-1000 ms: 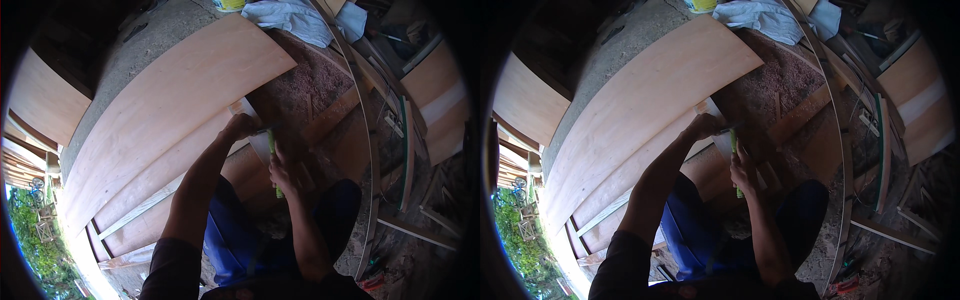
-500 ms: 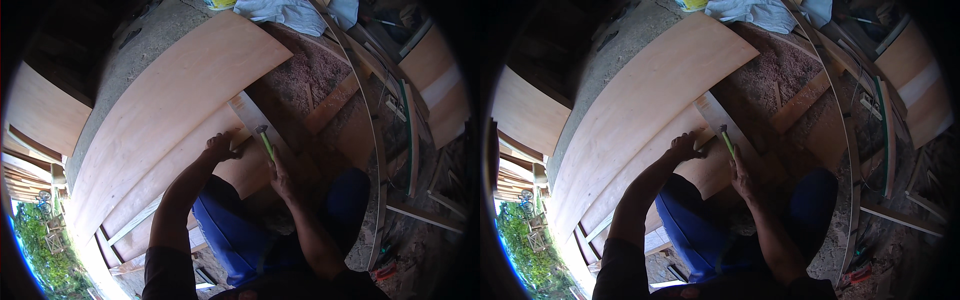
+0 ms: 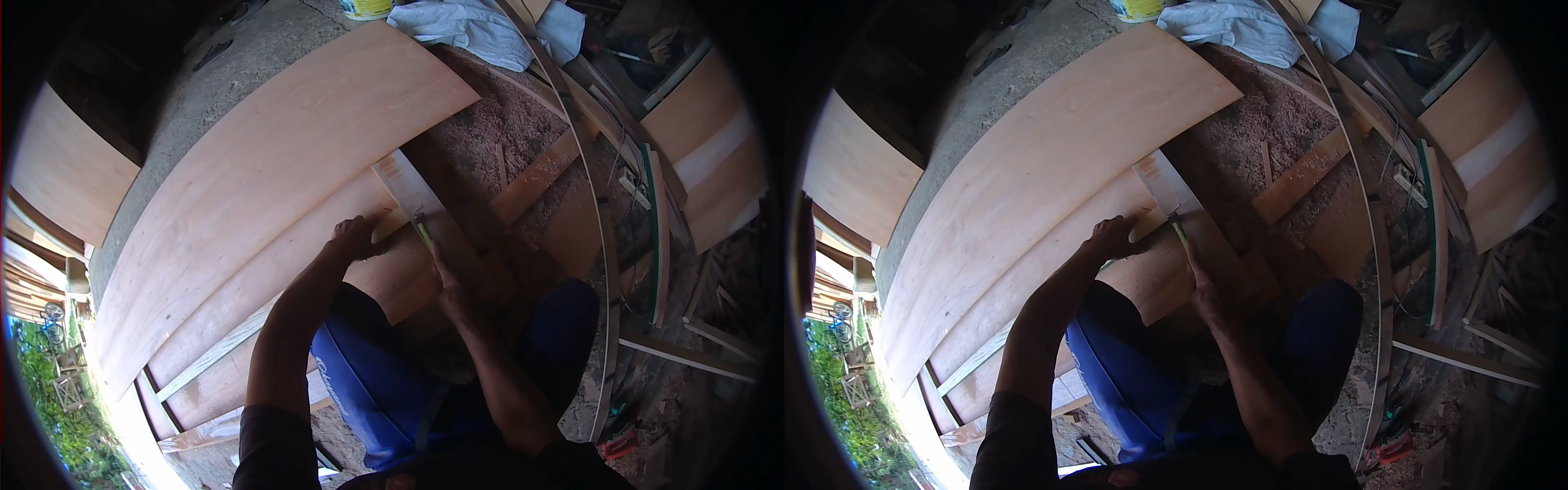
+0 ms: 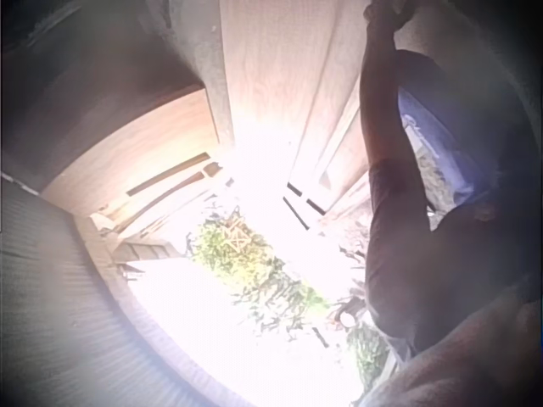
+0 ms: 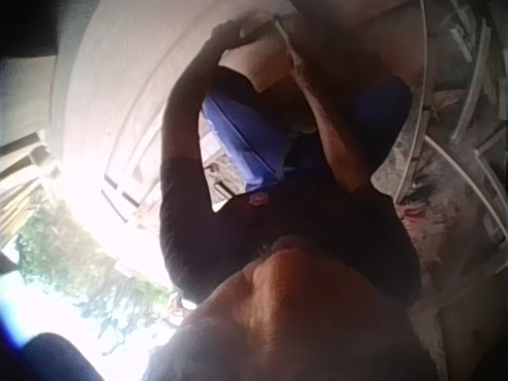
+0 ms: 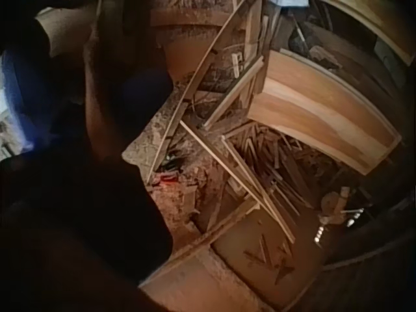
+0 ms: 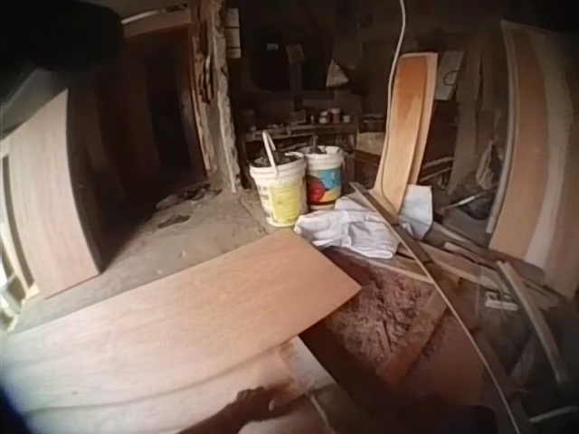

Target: The person hammers nails into wooden strips attached to a large plywood sheet to assemble a frame. They work on the floor, positioning the strips and securing them with a hammer. The person also handles a smaller plywood piece and a bag of nails.

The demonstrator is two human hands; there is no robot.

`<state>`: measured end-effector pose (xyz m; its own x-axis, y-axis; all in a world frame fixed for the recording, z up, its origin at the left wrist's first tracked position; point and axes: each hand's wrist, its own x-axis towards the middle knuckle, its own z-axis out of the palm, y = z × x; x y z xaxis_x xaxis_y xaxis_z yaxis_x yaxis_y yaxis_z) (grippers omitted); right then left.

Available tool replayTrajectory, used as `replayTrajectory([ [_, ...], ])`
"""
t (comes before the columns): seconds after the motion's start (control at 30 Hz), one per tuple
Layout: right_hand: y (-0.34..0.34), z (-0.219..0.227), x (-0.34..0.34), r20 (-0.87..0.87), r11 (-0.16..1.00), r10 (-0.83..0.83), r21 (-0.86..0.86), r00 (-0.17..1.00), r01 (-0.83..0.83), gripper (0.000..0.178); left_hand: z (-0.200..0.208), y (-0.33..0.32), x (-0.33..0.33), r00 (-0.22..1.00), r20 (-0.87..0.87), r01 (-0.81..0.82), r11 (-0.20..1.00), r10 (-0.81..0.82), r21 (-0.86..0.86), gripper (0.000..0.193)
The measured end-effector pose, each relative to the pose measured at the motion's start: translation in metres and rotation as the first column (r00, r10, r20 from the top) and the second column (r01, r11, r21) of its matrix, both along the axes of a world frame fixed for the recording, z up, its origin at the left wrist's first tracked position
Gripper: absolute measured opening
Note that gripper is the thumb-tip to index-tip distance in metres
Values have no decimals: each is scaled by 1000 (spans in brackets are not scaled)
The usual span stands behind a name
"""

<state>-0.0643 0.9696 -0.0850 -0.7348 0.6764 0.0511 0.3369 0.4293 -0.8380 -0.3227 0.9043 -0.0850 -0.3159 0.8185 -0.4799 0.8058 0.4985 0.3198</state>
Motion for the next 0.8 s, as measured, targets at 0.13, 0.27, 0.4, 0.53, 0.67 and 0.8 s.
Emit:
replayTrajectory([
  [0.13,-7,10,-7,-138,981,-35,182,990,60,48,-1,-4,-6,1000,3,-14,1000,14,11,83],
  [0.27,9,-22,3,4,999,-35,21,999,34,49,-1,3,8,999,-47,-26,999,27,34,80],
  [0.4,16,33,-4,103,725,-204,-652,974,221,52,-6,-6,2,998,-14,-65,998,65,-18,77],
  [0.53,39,35,6,61,525,-214,-834,975,167,52,-3,-1,4,999,21,-39,999,39,-13,78],
  [0.67,54,51,-5,-54,659,-383,-715,922,232,55,-4,0,1,999,6,-41,999,41,-29,81],
  [0.8,52,40,-13,147,762,-75,-630,986,152,55,-17,0,-2,999,-8,-31,999,31,-42,76],
])
